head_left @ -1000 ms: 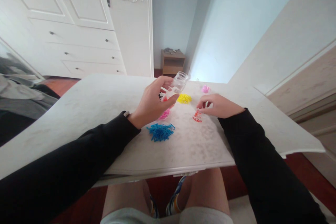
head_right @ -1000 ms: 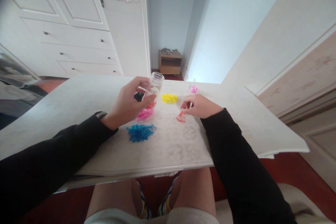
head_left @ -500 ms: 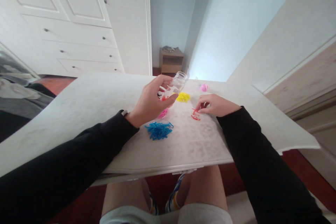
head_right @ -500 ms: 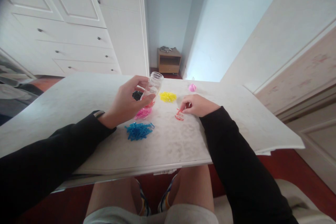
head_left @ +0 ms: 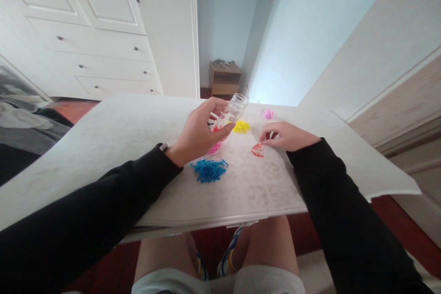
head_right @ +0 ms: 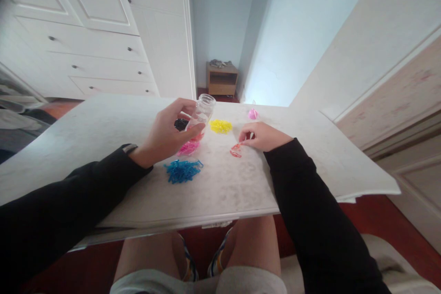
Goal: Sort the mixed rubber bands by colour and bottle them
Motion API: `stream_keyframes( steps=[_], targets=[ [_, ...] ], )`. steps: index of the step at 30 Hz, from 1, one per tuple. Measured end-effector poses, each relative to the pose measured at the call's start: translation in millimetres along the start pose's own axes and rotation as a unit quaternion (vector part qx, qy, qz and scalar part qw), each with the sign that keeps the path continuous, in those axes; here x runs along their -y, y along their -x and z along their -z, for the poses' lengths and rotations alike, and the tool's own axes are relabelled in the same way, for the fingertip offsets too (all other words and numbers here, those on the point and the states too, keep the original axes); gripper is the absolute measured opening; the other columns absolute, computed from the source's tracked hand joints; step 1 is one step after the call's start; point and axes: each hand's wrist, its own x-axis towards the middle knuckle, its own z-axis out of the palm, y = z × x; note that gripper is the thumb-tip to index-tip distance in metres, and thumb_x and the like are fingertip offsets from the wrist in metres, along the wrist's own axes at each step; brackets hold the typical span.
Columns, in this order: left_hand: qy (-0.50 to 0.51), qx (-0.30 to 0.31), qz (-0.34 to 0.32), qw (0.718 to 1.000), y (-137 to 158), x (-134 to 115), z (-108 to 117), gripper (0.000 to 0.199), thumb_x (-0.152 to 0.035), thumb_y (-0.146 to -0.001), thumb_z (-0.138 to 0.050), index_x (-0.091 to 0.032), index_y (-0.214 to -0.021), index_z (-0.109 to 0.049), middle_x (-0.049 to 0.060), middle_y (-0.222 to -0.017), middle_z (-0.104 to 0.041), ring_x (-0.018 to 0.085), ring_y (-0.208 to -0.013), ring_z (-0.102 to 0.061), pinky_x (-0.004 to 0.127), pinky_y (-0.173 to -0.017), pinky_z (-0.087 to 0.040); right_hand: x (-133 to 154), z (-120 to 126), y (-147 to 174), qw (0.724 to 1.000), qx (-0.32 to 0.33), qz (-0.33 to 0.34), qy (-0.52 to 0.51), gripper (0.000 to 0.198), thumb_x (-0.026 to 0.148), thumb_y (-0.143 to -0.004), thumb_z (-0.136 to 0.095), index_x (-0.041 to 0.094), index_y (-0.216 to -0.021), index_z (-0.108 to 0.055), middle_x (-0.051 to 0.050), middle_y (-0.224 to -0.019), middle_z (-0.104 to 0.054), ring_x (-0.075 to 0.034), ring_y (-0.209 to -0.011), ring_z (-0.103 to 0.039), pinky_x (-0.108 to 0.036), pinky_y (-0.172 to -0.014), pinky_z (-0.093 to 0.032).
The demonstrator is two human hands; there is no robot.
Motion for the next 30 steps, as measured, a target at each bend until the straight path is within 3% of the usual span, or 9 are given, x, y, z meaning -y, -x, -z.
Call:
stream_keyframes(
  steps=[9,18,30],
  targets=[
    [0.003,-0.004,-0.013,1.000,1.1,0.8,-0.9,0.031,-0.024,-0.083,-0.072,-0.019,-0.112,-0.063,0.004,-0.102,-0.073,0.017,-0.090,-0.068,0.032,-0.079,-0.057,-3.2,-1.7,-0.9,1.000,0.028,0.007,0.010,0.011,0.024,-0.079,-0.063,0.018,-0.079,-0.072,-0.005,-0.082,-0.072,-0.018,-0.074,-0.063,-0.030,-0.069,-0.047],
    [0.000,-0.001,-0.016,1.000,1.3,0.6,-0.8,0.032,-0.024,-0.083,-0.074,-0.018,-0.112,-0.063,0.004,-0.102,-0.073,0.017,-0.090,-0.068,0.032,-0.079,-0.057,5.1,-5.3,-3.7,0.999,-0.023,0.038,0.030,0.008,0.016,-0.081,-0.061,0.018,-0.079,-0.068,-0.005,-0.084,-0.069,-0.018,-0.077,-0.061,-0.031,-0.074,-0.047],
    [-0.008,0.007,-0.018,1.000,1.3,0.5,0.1,0.033,-0.023,-0.083,-0.074,-0.018,-0.114,-0.062,0.004,-0.103,-0.073,0.017,-0.091,-0.068,0.033,-0.080,-0.058,5.5,-5.0,-0.3,0.999,0.037,0.024,-0.015,0.021,0.034,-0.083,-0.071,0.017,-0.093,-0.077,-0.007,-0.092,-0.075,-0.018,-0.079,-0.067,-0.032,-0.073,-0.052]
  ],
)
